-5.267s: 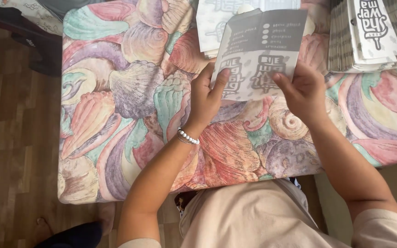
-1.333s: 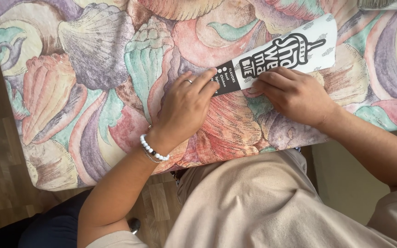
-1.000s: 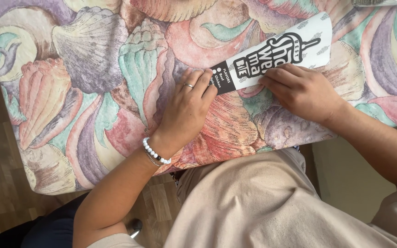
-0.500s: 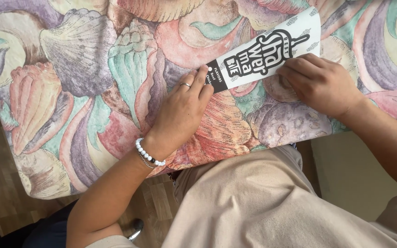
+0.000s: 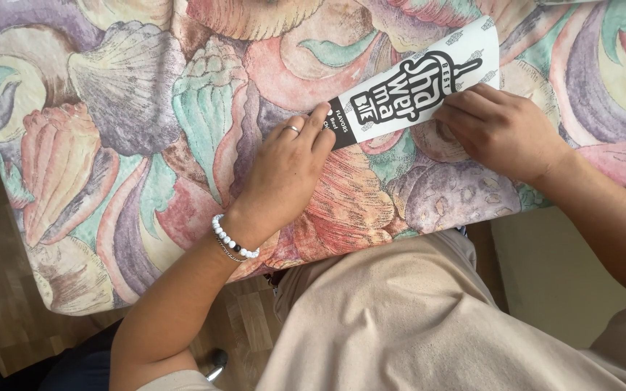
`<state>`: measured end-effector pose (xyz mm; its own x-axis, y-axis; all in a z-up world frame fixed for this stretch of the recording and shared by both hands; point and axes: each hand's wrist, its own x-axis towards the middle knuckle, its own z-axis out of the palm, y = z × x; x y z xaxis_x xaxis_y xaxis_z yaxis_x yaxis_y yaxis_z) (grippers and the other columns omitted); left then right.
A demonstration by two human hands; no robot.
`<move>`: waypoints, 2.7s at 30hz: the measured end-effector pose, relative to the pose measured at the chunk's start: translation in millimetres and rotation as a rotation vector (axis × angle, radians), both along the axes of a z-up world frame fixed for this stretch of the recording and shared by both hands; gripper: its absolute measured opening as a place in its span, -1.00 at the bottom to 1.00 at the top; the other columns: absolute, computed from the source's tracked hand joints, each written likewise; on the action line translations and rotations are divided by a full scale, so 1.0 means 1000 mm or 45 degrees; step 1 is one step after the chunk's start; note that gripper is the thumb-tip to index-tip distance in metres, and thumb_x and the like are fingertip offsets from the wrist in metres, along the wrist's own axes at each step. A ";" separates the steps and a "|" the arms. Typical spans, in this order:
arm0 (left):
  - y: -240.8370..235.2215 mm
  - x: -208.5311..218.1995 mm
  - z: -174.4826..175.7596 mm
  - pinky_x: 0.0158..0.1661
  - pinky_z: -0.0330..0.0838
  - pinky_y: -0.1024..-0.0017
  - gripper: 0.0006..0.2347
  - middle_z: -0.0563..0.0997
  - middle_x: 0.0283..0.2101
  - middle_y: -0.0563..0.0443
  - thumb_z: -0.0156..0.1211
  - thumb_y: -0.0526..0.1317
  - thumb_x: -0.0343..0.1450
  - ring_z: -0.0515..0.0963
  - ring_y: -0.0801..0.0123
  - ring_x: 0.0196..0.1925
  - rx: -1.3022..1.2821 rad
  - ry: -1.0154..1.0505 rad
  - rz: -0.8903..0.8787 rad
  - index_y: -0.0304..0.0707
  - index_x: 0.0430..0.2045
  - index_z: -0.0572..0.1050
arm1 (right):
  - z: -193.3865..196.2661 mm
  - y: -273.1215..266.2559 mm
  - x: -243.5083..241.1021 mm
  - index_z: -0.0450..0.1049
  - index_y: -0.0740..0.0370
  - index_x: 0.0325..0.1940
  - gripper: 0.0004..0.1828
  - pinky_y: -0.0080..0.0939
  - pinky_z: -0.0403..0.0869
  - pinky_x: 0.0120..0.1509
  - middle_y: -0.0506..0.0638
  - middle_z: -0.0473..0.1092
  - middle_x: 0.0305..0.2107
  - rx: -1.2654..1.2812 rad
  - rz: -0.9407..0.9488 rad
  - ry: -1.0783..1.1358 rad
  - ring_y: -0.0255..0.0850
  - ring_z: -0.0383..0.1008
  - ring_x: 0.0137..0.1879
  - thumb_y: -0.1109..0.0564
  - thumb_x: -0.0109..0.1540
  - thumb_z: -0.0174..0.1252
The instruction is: Folding printed paper sheets and organizing them into a stack
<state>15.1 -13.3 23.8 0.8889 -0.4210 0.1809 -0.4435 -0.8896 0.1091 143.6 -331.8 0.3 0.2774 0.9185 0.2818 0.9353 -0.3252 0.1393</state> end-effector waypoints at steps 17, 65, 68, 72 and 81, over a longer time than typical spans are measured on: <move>-0.001 0.005 -0.015 -0.13 0.48 0.26 -0.85 0.59 0.04 -0.32 0.02 -0.34 0.43 0.58 0.12 -0.11 -0.007 -0.145 0.021 -0.20 -0.18 0.48 | 0.000 0.134 0.000 0.49 0.13 -0.53 -0.78 -0.21 0.46 -0.35 -0.10 0.37 -0.60 0.236 0.139 -0.041 -0.18 0.47 -0.40 0.17 0.23 0.16; -0.009 0.016 -0.021 0.29 0.30 -0.06 -0.56 0.18 0.44 -0.37 -0.09 -0.64 0.32 0.33 -0.22 0.39 -0.363 0.209 -0.086 -0.26 0.04 0.45 | -0.009 -0.021 0.003 0.65 0.23 -0.06 -0.87 -0.27 0.59 0.03 0.02 0.54 -0.19 0.053 -0.089 -0.007 -0.20 0.56 -0.11 0.21 0.34 0.23; -0.009 0.020 -0.024 0.24 0.31 -0.01 -0.56 0.12 0.46 -0.45 -0.01 -0.59 0.30 0.34 -0.24 0.33 -0.223 0.155 -0.115 -0.28 0.08 0.41 | 0.001 -0.021 0.005 0.66 0.22 -0.05 -0.83 -0.26 0.62 -0.04 0.00 0.57 -0.15 0.087 -0.044 0.100 -0.20 0.57 -0.13 0.29 0.31 0.23; -0.013 0.027 -0.012 0.16 0.33 0.06 -0.54 0.00 0.49 -0.50 0.03 -0.57 0.28 0.28 -0.17 0.38 -0.113 0.281 -0.087 -0.21 0.08 0.40 | 0.008 -0.008 0.016 0.68 0.19 -0.04 -0.72 -0.31 0.68 -0.30 0.01 0.63 -0.30 0.143 -0.079 0.332 -0.20 0.66 -0.20 0.39 0.32 0.11; -0.024 0.038 -0.001 0.20 0.32 0.00 -0.65 0.17 0.43 -0.45 -0.01 -0.47 0.34 0.32 -0.21 0.32 0.029 0.337 -0.053 -0.15 0.00 0.44 | 0.010 0.090 0.018 0.48 0.00 0.38 -0.57 -0.44 0.20 -0.64 -0.16 0.34 -0.55 -0.131 -0.143 0.194 -0.40 0.19 -0.64 0.13 0.42 0.04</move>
<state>53.2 -37.1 22.6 0.8858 -0.4595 -0.0653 -0.4386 -0.8748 0.2059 161.7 -241.6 10.0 0.4117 0.9012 0.1355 0.9068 -0.4199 0.0372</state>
